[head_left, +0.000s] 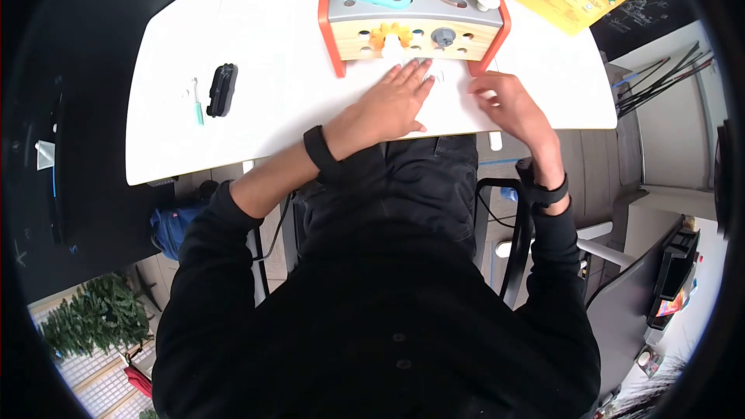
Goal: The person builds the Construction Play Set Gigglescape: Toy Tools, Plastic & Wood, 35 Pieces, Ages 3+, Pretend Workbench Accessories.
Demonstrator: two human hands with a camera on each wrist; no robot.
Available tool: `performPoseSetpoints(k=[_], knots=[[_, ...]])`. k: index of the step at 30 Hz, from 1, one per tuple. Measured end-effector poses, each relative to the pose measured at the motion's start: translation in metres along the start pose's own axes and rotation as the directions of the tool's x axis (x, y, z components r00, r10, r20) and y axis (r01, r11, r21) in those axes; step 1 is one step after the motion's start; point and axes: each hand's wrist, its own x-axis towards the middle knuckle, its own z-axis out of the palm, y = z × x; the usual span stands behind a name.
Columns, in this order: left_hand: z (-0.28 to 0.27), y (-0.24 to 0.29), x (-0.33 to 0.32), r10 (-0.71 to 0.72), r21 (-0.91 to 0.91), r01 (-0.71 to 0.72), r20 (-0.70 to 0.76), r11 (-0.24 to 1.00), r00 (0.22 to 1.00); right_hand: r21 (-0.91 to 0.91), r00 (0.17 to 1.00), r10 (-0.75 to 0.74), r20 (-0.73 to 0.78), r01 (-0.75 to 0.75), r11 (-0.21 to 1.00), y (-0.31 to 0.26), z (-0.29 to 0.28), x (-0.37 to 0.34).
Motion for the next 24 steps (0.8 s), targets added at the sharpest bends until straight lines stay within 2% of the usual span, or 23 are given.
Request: performPoseSetpoints(k=[1,3,4,6,10,12,13,15,16,18,22,24], knots=[[-0.001,-0.003,0.004,-0.005,-0.001,0.005,0.002,1.000,1.000,0.002,1.000,-0.003,0.005,0.003,1.000,0.008,-0.005,-0.003],[-0.004,-0.007,0.011,-0.092,-0.069,0.095,0.048,0.993,0.995,-0.152,0.994,0.092,-0.059,-0.100,0.983,0.021,-0.013,-0.007],[-0.004,-0.008,0.010,-0.095,-0.070,0.099,0.050,0.993,0.994,-0.150,0.994,0.091,-0.055,-0.098,0.984,0.022,-0.016,-0.010],[-0.002,-0.007,0.010,-0.132,-0.058,0.132,0.017,0.989,0.991,-0.175,0.970,0.218,-0.110,-0.235,0.956,0.022,-0.022,-0.017],[-0.014,-0.001,0.001,-0.200,-0.006,0.200,-0.017,0.980,0.980,-0.180,0.976,0.188,-0.105,-0.205,0.962,0.045,-0.024,-0.025],[-0.015,-0.006,0.002,-0.356,0.023,0.355,0.028,0.935,0.934,-0.325,0.982,0.142,-0.121,-0.174,0.930,0.053,-0.017,-0.026],[-0.014,-0.008,0.000,-0.358,0.024,0.357,0.030,0.934,0.933,-0.322,0.983,0.141,-0.119,-0.172,0.931,0.050,-0.016,-0.026],[-0.010,-0.013,-0.003,-0.316,0.006,0.316,0.013,0.949,0.949,-0.444,0.986,0.167,-0.024,-0.160,0.882,0.041,-0.017,-0.026],[-0.006,-0.014,-0.005,-0.318,0.007,0.318,0.014,0.948,0.948,-0.443,0.986,0.165,-0.023,-0.158,0.883,0.039,-0.017,-0.026],[0.000,-0.012,-0.011,-0.219,-0.040,0.216,-0.099,0.976,0.971,-0.417,0.977,0.212,0.026,-0.182,0.890,0.037,-0.017,-0.025],[-0.023,0.001,-0.026,-0.201,0.008,0.202,-0.090,0.979,0.976,-0.393,0.967,0.249,0.048,-0.211,0.895,0.044,-0.015,-0.022],[-0.037,-0.004,-0.045,0.069,-0.047,-0.078,-0.171,0.996,0.983,-0.498,0.989,0.145,0.035,-0.108,0.860,0.055,-0.011,-0.022]])
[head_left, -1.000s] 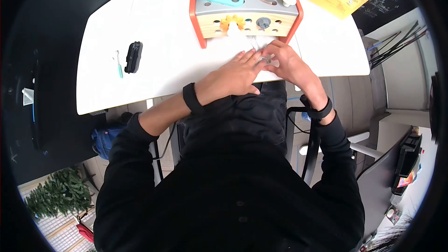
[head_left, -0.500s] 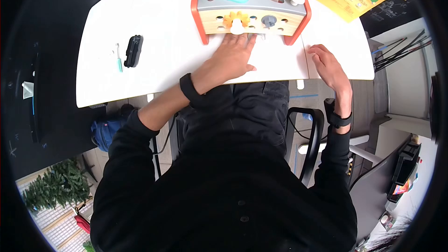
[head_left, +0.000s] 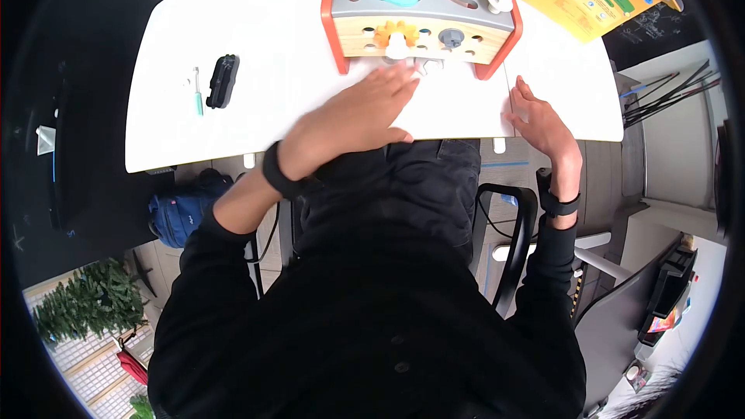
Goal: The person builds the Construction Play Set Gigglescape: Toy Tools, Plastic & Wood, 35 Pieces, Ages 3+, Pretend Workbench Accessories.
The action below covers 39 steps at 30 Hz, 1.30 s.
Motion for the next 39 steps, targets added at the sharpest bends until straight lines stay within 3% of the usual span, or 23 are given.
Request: performPoseSetpoints(k=[1,3,5,6,7,8,9,11,14,16,18,21,22,28,35,39], knots=[[-0.015,0.000,-0.008,-0.009,0.000,0.009,-0.001,1.000,1.000,-0.001,1.000,-0.008,0.003,0.008,1.000,-0.001,-0.002,0.000],[-0.051,0.000,-0.023,-0.153,-0.283,0.281,0.401,0.917,0.903,0.023,0.997,0.020,0.071,-0.022,0.999,-0.007,-0.011,0.000],[-0.077,-0.017,-0.033,-0.230,-0.262,0.396,0.493,0.880,0.839,0.059,0.997,0.015,0.074,-0.019,0.998,-0.005,-0.009,0.001],[-0.081,-0.032,-0.041,-0.252,-0.290,0.400,0.437,0.870,0.864,0.094,0.996,0.028,0.080,-0.036,0.995,-0.003,-0.009,0.002],[-0.080,-0.052,-0.047,-0.360,-0.295,0.561,0.524,0.774,0.772,0.094,0.997,0.010,0.075,-0.018,0.995,-0.002,-0.009,0.003],[-0.072,-0.076,-0.064,-0.400,-0.255,0.513,0.387,0.820,0.831,0.096,0.996,0.023,0.085,-0.031,0.995,-0.001,-0.009,0.003],[-0.070,-0.094,-0.073,-0.545,-0.160,0.623,0.351,0.766,0.761,0.097,0.995,0.037,0.097,-0.047,0.994,-0.002,-0.011,0.003],[-0.059,-0.130,-0.094,-0.648,-0.012,0.669,0.237,0.743,0.724,0.097,0.992,0.054,0.114,-0.065,0.993,-0.008,-0.015,0.004],[-0.030,-0.164,-0.116,-0.599,-0.022,0.609,0.158,0.793,0.785,0.092,0.986,0.090,0.144,-0.104,0.990,-0.006,-0.016,0.007],[-0.029,-0.164,-0.113,-0.624,0.002,0.634,0.174,0.774,0.761,0.103,0.983,0.097,0.155,-0.114,0.988,-0.004,-0.013,0.007],[-0.035,-0.160,-0.101,-0.703,0.035,0.720,0.258,0.693,0.663,0.115,0.986,0.113,0.123,-0.128,0.985,-0.004,-0.007,0.007],[-0.035,-0.168,-0.094,-0.715,0.067,0.738,0.318,0.672,0.622,0.103,0.987,0.134,0.092,-0.143,0.984,-0.010,-0.009,0.008],[-0.032,-0.170,-0.097,-0.671,0.037,0.688,0.264,0.725,0.693,0.085,0.985,0.141,0.096,-0.149,0.985,-0.014,-0.010,0.009],[-0.029,-0.169,-0.098,-0.694,0.041,0.705,0.228,0.708,0.683,-0.039,0.978,0.151,0.145,-0.146,0.988,-0.022,-0.013,0.012],[-0.028,-0.167,-0.101,-0.686,0.007,0.698,0.192,0.716,0.702,-0.058,0.986,0.121,0.112,-0.115,0.992,-0.024,-0.011,0.010],[-0.028,-0.165,-0.102,-0.670,0.003,0.679,0.167,0.734,0.723,-0.025,0.980,0.181,0.079,-0.179,0.983,-0.031,-0.011,0.010]])
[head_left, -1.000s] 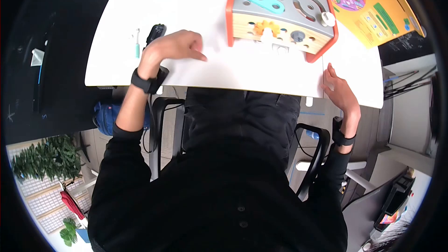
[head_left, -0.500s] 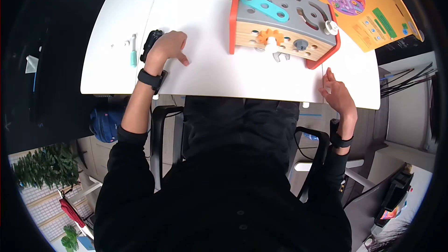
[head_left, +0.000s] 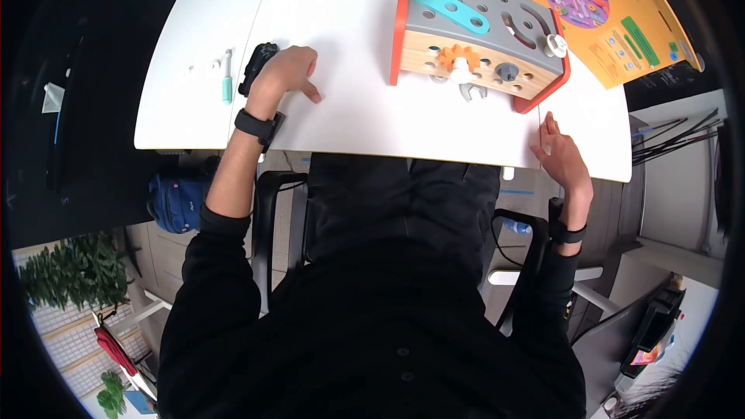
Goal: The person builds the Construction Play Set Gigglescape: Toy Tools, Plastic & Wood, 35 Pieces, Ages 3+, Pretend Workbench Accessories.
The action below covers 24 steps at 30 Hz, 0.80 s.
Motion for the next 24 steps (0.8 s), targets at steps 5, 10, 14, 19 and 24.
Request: performPoseSetpoints(k=[5,10,14,19,24], knots=[[-0.002,0.003,0.001,-0.040,0.001,0.040,0.032,0.999,0.999,-0.064,0.998,-0.070,-0.005,0.069,0.996,0.002,-0.001,-0.003],[-0.002,0.005,0.004,-0.104,0.023,0.103,0.078,0.994,0.992,-0.066,0.998,-0.061,0.004,0.061,0.996,0.003,-0.001,-0.003],[-0.002,0.004,0.004,-0.098,0.024,0.097,0.073,0.995,0.992,-0.061,0.998,-0.056,-0.003,0.056,0.997,0.003,0.000,-0.003],[-0.006,0.009,0.001,-0.124,0.024,0.122,0.092,0.992,0.988,-0.059,0.998,-0.065,-0.015,0.064,0.996,0.003,0.001,-0.002],[-0.004,0.008,-0.042,0.020,-0.029,-0.030,-0.305,0.999,0.952,-0.081,0.993,-0.117,-0.008,0.116,0.990,0.014,0.003,0.004]])
